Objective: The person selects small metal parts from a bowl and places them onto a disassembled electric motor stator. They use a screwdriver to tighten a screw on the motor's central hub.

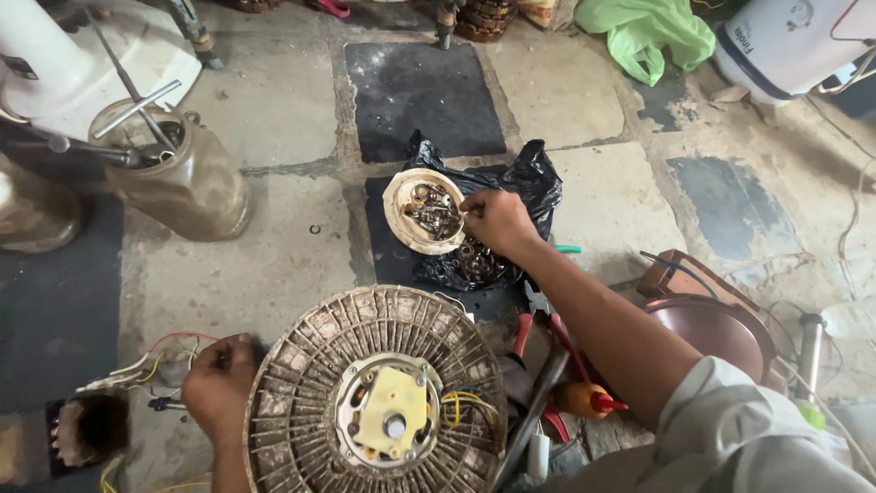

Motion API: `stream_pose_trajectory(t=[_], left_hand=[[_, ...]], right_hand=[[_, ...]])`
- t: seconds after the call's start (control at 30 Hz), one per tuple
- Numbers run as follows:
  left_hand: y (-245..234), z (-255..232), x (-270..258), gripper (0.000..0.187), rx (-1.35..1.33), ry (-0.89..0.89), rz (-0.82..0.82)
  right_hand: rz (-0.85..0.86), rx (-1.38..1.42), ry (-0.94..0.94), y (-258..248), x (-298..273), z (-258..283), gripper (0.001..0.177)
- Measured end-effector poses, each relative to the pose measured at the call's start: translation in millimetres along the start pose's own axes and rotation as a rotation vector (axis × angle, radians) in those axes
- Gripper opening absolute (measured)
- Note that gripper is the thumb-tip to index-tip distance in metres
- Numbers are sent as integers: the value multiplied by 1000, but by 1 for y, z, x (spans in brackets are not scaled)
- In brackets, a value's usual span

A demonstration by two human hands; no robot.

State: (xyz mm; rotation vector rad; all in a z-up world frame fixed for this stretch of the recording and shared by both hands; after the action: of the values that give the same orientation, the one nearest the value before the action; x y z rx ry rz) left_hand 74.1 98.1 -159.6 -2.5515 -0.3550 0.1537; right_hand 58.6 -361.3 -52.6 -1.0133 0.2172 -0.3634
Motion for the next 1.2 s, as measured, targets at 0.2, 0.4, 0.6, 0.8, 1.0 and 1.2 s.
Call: stream_pose_trajectory(t=[0.2, 0.4, 0.6, 0.8, 1.0, 1.2], left_hand=[[5, 2, 3, 25, -20, 9, 25], [9, 8, 1, 23, -40, -6, 66], [6, 11, 14, 18, -270, -92, 158], [-59, -101, 12, 6, -424, -249, -7], [-118, -266, -93, 5, -501, 199, 381], [-76, -309, -232, 19, -133, 680, 916]], right_hand=[[-10, -55, -57, 8, 17, 14, 24], [-59, 51, -80, -17, 18, 10, 35], [-43, 128, -32, -128, -80, 28, 33], [-361, 431, 332, -185, -194, 22, 27], [-276, 655, 103, -150, -259, 44, 18], [-122, 705, -567, -167, -292, 86, 23]])
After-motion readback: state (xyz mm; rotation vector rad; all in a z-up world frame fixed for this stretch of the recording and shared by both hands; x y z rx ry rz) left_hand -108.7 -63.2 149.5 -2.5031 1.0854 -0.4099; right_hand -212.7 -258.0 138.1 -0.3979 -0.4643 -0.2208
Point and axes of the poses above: each hand's wrist, its own x-axis towards the middle knuckle, its own y-axis out of the palm, z = x × y, the point moved 2 cm from there along x, towards the middle knuckle, and after that the axes turned 2 degrees about -y, right-handed, at the moved point
